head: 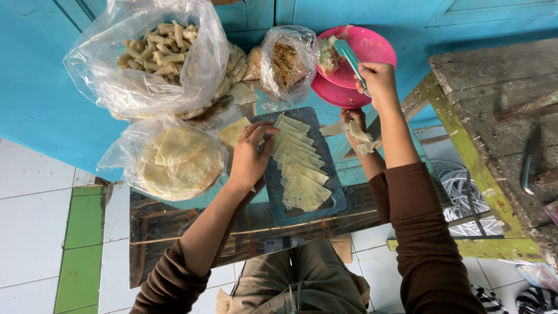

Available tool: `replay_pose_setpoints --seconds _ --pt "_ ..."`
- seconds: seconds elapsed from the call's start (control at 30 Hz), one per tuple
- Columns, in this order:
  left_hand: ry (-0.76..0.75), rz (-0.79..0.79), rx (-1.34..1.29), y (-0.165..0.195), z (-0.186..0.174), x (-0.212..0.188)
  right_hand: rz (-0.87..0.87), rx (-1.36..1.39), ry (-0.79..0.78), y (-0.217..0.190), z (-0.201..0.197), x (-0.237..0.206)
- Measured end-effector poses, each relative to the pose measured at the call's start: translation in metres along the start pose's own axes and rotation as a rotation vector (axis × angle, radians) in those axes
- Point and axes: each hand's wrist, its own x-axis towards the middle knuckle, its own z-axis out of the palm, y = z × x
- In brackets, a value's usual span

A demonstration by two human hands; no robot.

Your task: The person cuts thin pastry sheets into smaller pieces on a cutting board, arranges the cut pieces, then places brown filling from a plastic bag onto a piece and folds it closed by hand, using a plastic scraper to press and align the sheets.

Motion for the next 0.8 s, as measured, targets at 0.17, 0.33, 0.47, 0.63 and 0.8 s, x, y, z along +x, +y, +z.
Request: replay_pose_setpoints --seconds 0.17,0.33,0.47,0.63,0.8 --pt "-0.002 0.011 -0.008 0.001 0.000 0.000 -0.012 0.012 -0.008 -0.002 0.000 -0.003" --pt "-0.009 0.014 -0.014 0.002 -0.001 0.001 -0.032 -0.046 -0.012 -0.006 0.000 -0.004" --pt "-0.007 0.012 -0.008 0.003 -0.005 0.003 -0.101 -0.223 -0.072 -0.016 -0.003 -0.005" --pt "0.003 0.030 -0.012 0.004 -0.018 0.007 -0.227 -0.445 -0.033 -0.030 -0.012 -0.008" --pt "0.008 0.041 -0.013 0.009 -0.028 0.009 -0.720 -1.035 0.143 -0.036 -0.019 -0.015"
